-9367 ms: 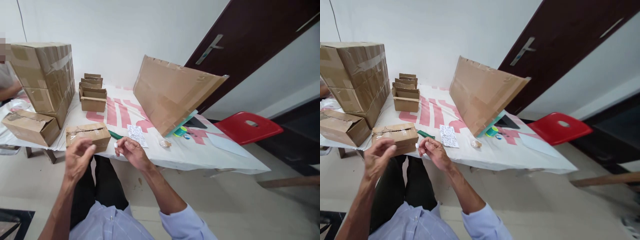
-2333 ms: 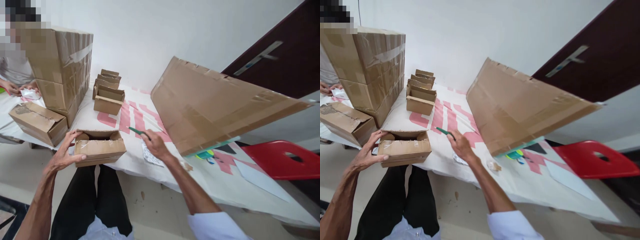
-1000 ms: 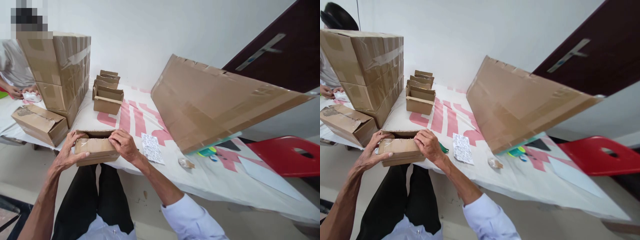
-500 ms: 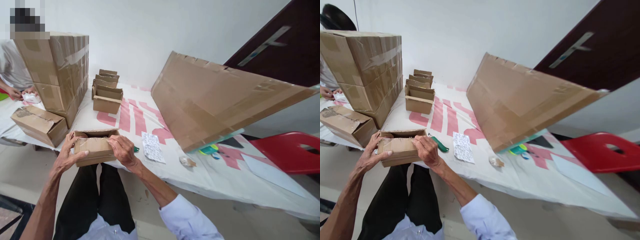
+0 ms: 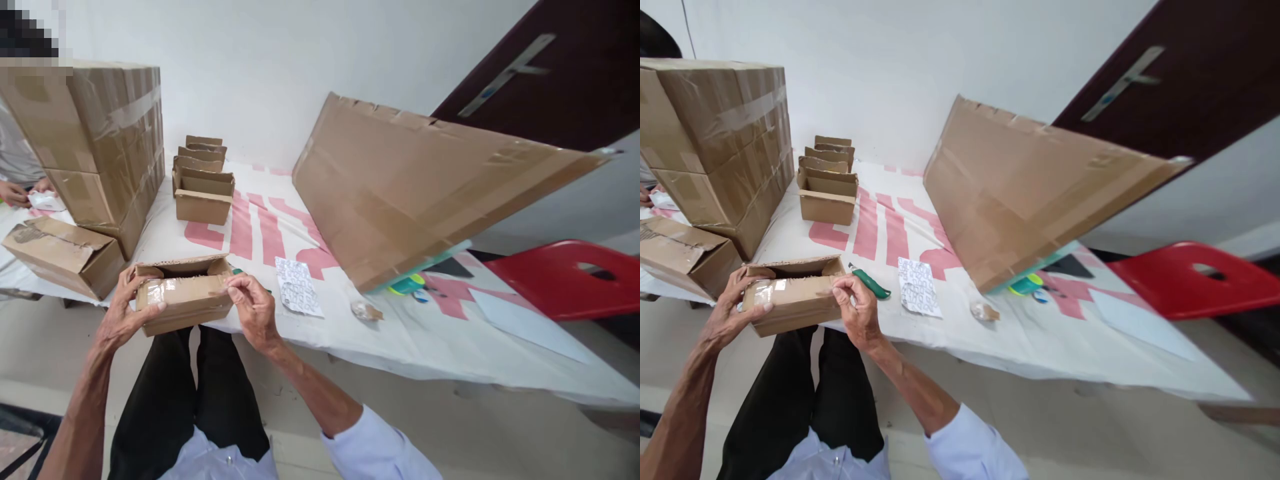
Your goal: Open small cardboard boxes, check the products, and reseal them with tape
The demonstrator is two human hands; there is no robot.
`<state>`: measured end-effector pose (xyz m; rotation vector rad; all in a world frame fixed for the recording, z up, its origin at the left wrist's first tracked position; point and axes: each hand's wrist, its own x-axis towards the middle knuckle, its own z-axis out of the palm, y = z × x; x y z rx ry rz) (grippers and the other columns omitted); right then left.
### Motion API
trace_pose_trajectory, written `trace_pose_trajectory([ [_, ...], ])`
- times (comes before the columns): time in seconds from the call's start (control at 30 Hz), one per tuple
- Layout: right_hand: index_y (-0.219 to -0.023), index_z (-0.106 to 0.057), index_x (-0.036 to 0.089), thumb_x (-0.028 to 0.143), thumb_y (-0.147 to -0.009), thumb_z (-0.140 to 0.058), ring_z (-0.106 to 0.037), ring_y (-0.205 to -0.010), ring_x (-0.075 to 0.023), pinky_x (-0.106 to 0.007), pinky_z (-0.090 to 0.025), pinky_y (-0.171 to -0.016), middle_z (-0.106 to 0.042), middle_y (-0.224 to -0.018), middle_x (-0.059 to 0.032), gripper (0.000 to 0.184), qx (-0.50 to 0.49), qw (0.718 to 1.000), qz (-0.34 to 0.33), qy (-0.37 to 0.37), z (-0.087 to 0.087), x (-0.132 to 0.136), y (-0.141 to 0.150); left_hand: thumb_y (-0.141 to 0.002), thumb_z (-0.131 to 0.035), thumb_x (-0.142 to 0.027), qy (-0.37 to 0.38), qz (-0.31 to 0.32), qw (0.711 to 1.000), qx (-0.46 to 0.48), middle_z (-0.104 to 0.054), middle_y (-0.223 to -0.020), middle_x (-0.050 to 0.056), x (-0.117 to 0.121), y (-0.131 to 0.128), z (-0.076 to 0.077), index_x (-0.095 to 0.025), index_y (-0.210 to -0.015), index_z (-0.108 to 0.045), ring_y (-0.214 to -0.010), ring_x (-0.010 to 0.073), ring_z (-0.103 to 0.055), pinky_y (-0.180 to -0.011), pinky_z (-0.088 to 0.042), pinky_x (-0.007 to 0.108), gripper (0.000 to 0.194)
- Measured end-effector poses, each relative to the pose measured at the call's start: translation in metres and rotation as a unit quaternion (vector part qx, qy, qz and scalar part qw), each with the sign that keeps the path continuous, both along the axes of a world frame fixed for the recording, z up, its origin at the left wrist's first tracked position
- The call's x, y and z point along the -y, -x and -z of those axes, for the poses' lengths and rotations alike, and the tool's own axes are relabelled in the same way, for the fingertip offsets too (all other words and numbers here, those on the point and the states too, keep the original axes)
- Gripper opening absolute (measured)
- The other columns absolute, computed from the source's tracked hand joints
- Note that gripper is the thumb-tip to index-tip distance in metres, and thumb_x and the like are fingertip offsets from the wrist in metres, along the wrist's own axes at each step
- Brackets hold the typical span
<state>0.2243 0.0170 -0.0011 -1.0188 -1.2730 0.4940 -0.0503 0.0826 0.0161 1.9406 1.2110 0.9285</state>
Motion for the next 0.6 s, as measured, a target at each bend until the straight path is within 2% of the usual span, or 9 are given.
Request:
trace_pose_trajectory([
  [0.13, -0.092, -0.065, 0.023, 0.05, -0.095, -0.071, -0.064, -0.07, -0.0164, -0.033, -0.055, -0.072, -0.067, -0.076, 0.0001, 0.028, -0.109, 0.991, -0.028, 0.076, -0.009, 0.005, -0.009, -0.072, -0.077, -0.079, 0.001, -0.024, 1.0, -0.013, -0.044, -0.16, 0.011, -0.004, 0.002, 0.003, -0.026, -0.119, -0.073, -0.154, 0.0398, -0.039, -0.119, -0.047, 0.053, 0.07],
  [0.33, -0.086, -0.066, 0.022, 0.051, -0.089, -0.076, -0.061, -0.066, -0.0151, -0.034, -0.054, -0.072, -0.065, -0.07, 0.0017, 0.031, -0.155, 0.982, -0.043, 0.1, -0.011, 0.013, -0.025, -0.076, -0.077, -0.074, -0.018, -0.039, 0.999, -0.034, -0.046, -0.16, 0.007, -0.008, 0.004, 0.003, -0.029, -0.118, -0.074, -0.155, 0.0378, -0.037, -0.12, -0.046, 0.05, 0.062],
  [0.47, -0.088, -0.067, 0.022, 0.051, -0.089, -0.076, -0.062, -0.069, -0.0159, -0.035, -0.055, -0.073, -0.066, -0.073, 0.0008, 0.031, -0.164, 0.981, -0.022, 0.103, -0.001, 0.021, -0.039, -0.082, -0.075, -0.069, -0.047, -0.033, 0.997, -0.043, -0.051, -0.157, 0.006, -0.011, 0.007, 0.002, -0.027, -0.119, -0.072, -0.156, 0.0359, -0.037, -0.127, -0.036, 0.052, 0.056],
  [0.6, -0.088, -0.068, 0.022, 0.05, -0.088, -0.075, -0.062, -0.069, -0.0157, -0.033, -0.055, -0.073, -0.066, -0.075, 0.0004, 0.03, -0.13, 0.984, 0.057, 0.109, 0.023, 0.03, -0.073, -0.089, -0.067, -0.064, -0.087, -0.045, 0.989, -0.108, -0.049, -0.159, 0.0, -0.018, 0.014, 0.008, -0.037, -0.13, -0.064, -0.152, 0.0356, -0.044, -0.129, -0.033, 0.056, 0.048],
])
